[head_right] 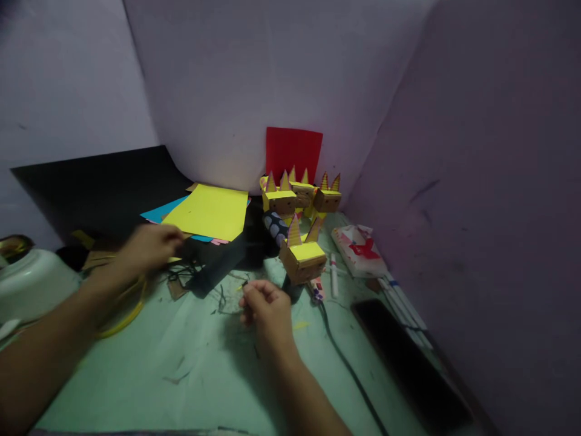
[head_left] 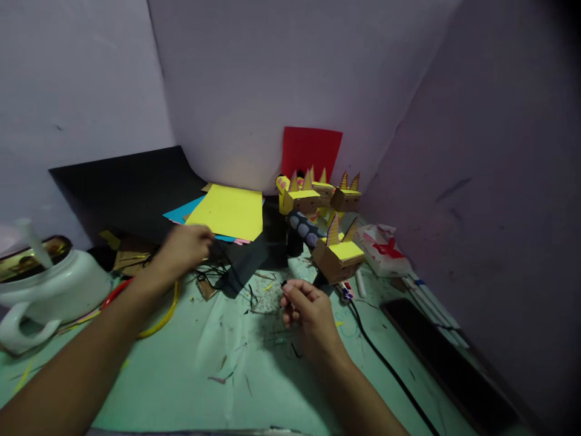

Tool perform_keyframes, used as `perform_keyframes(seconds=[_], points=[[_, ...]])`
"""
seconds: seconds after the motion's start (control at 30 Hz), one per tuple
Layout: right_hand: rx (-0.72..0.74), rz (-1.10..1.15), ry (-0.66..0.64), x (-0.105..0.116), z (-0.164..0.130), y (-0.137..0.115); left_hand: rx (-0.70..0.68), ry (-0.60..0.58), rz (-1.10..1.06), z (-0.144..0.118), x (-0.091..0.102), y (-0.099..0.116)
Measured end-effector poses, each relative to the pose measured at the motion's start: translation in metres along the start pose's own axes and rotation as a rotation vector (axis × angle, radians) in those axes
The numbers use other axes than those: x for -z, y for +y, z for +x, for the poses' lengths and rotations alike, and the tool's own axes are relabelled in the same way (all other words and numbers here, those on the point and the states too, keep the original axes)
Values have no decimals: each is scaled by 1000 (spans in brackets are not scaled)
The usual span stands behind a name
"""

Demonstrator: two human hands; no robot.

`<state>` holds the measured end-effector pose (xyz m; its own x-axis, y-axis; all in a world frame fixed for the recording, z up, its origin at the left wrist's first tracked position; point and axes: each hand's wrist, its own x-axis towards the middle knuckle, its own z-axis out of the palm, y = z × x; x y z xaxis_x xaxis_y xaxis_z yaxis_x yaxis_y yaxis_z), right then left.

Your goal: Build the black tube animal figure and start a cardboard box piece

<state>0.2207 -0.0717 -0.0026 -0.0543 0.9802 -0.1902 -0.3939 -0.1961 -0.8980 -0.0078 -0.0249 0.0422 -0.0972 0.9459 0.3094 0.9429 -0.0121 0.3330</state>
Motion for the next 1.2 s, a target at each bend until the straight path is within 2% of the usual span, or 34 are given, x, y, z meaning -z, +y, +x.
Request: perform_keyframes(seconds=[0.03, 0.1, 0.17, 0.23, 0.3, 0.33, 0.4, 0.5, 0.57, 0.67, 0.77, 0.9, 1.2], points=[[-10, 14, -10, 0, 1, 1, 70, 107, 56, 2, 12, -8], [-44, 61, -41, 0, 2, 2, 130, 206, 101, 0, 29, -19], [-80, 109, -86, 0, 3, 4, 174, 294, 134, -7, 33, -16], [-113, 134, -128, 0, 4, 6, 104, 378, 34, -16, 26, -3], [-142, 139, -154, 0, 5, 6, -35, 390, -206, -25, 14, 17], [-153, 138, -160, 0, 4, 6, -93, 327, -341, -30, 9, 28], [-168, 127, -182, 0, 4, 6, -207, 123, -543, -38, 2, 45], [-172, 84, -251, 1, 2, 6, -346, -175, -694, -49, -4, 58], [-180, 49, -293, 1, 0, 6, -405, -284, -727, -54, -8, 60], [-192, 14, -325, 0, -1, 6, -453, -373, -746, -57, -12, 60], [-211, 4, -348, 1, -1, 6, -464, -396, -789, -57, -15, 61], [-237, 10, -363, 2, -2, 6, -480, -354, -836, -58, -17, 61], [-257, 61, -340, 1, -5, 6, -660, -169, -642, -64, -32, 60]])
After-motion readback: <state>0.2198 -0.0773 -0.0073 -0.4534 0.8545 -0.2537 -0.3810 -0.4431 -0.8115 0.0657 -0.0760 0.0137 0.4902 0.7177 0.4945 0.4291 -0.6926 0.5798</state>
